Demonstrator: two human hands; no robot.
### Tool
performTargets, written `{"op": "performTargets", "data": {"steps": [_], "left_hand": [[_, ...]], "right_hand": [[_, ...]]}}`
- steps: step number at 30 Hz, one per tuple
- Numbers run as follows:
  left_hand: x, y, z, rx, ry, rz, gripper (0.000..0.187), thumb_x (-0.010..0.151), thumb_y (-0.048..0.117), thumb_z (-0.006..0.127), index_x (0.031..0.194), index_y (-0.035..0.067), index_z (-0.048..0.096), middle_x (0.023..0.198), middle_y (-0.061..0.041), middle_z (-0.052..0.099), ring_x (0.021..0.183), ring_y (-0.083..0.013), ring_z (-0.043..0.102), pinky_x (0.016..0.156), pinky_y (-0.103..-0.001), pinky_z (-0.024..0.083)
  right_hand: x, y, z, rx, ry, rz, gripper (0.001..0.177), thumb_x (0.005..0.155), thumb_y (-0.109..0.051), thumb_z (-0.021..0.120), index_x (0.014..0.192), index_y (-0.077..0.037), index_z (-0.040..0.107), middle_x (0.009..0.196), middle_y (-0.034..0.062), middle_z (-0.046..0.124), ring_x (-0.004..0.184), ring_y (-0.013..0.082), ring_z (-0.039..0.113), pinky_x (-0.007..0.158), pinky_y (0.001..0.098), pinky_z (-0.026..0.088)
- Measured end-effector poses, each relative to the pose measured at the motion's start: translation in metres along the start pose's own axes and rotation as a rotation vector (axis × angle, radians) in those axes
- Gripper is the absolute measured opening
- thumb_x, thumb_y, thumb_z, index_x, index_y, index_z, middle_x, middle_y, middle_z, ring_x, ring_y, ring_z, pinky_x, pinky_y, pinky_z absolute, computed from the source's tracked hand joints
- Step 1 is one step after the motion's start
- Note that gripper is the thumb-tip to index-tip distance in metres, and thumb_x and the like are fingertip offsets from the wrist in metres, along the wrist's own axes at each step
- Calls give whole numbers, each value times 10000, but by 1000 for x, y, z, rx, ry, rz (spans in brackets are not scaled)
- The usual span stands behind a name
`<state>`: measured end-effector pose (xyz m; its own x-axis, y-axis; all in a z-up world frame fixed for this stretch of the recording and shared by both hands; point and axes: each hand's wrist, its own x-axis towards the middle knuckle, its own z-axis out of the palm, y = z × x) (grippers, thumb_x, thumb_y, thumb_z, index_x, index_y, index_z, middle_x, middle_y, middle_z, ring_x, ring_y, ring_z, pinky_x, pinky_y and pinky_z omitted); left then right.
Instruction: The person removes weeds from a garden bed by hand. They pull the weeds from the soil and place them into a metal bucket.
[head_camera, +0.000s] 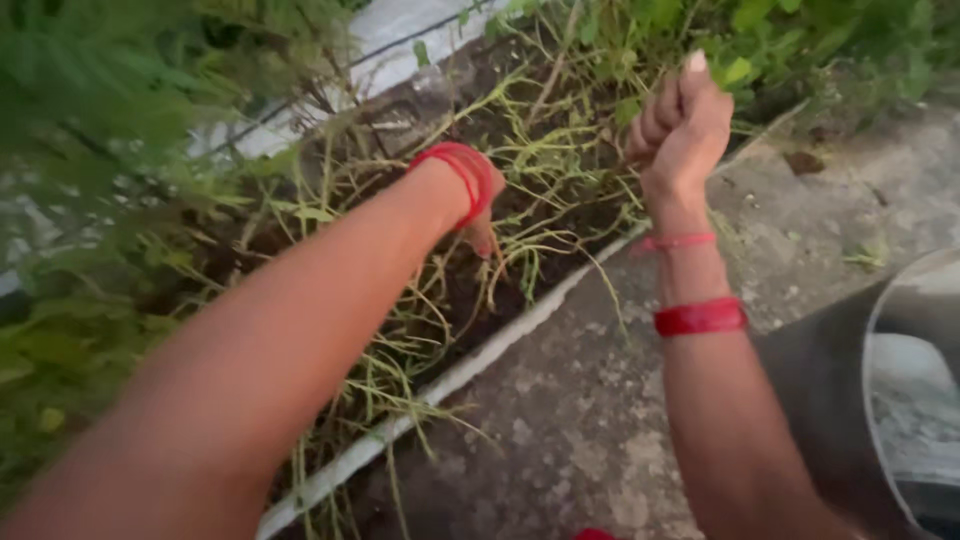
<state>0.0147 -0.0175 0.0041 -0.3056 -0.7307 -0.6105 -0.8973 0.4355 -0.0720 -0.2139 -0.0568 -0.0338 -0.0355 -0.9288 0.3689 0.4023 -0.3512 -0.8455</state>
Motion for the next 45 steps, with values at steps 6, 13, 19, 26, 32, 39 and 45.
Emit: {"op": "performTargets", "data": {"steps": [6, 13, 19, 26, 32, 39, 45], "left_hand": [[-24, 7, -2, -145, 71, -29, 998, 577, 719, 883, 1281, 41, 676, 1287, -170, 679, 1184, -349, 655, 1012, -491, 517], [14, 31, -6, 133, 356, -11, 605, 831, 656, 716, 1152, 144, 751, 1228, -118, 733, 1187, -288, 672, 1070, -499, 425], [89, 76, 4, 71, 516, -14, 217, 980, 238, 626, 1129, 185, 775, 1202, -95, 746, 1132, -283, 706, 920, -462, 526], [157, 96, 36, -72, 424, -178, 257, 949, 170, 631, 1165, 165, 770, 1254, -117, 716, 1172, -304, 685, 895, -426, 550], [154, 90, 40, -17, 601, -198, 277, 965, 206, 562, 1163, 169, 753, 1299, -87, 664, 1255, -257, 588, 968, -439, 445], [145, 77, -9, 13, 665, -246, 307, 1021, 211, 484, 1154, 193, 760, 1238, -68, 718, 1244, -279, 601, 1072, -520, 367], [144, 80, -21, -16, 675, -136, 275, 1007, 167, 530, 1164, 150, 755, 1238, -111, 727, 1107, -302, 726, 869, -466, 598]], "right_hand": [[1, -17, -12, 11, 41, 104, 554, 1078, -382, 489, 616, -159, 282, 520, -24, 236, 414, 126, 191, 403, 327, 167], [-25, 11, -37, 134, 211, 45, 538, 1078, -392, 488, 629, -158, 307, 532, -24, 244, 433, 131, 225, 415, 322, 203], [-33, 15, -46, 175, 291, 10, 449, 1089, -390, 525, 735, -142, 402, 624, -18, 342, 550, 129, 358, 535, 315, 354], [-40, 16, -50, 131, 325, 70, 434, 1066, -412, 532, 741, -139, 440, 636, -13, 388, 586, 141, 394, 573, 332, 392], [-38, -5, -37, 188, 228, 180, 554, 1088, -477, 462, 649, -159, 349, 567, -31, 302, 528, 137, 313, 544, 320, 332], [-26, -33, -19, 91, 146, 59, 590, 1098, -458, 472, 611, -172, 303, 544, -27, 257, 492, 150, 251, 503, 343, 274], [-37, -6, -24, 71, 159, 145, 580, 1066, -414, 442, 569, -165, 277, 491, -4, 281, 415, 161, 248, 418, 352, 225]]}}
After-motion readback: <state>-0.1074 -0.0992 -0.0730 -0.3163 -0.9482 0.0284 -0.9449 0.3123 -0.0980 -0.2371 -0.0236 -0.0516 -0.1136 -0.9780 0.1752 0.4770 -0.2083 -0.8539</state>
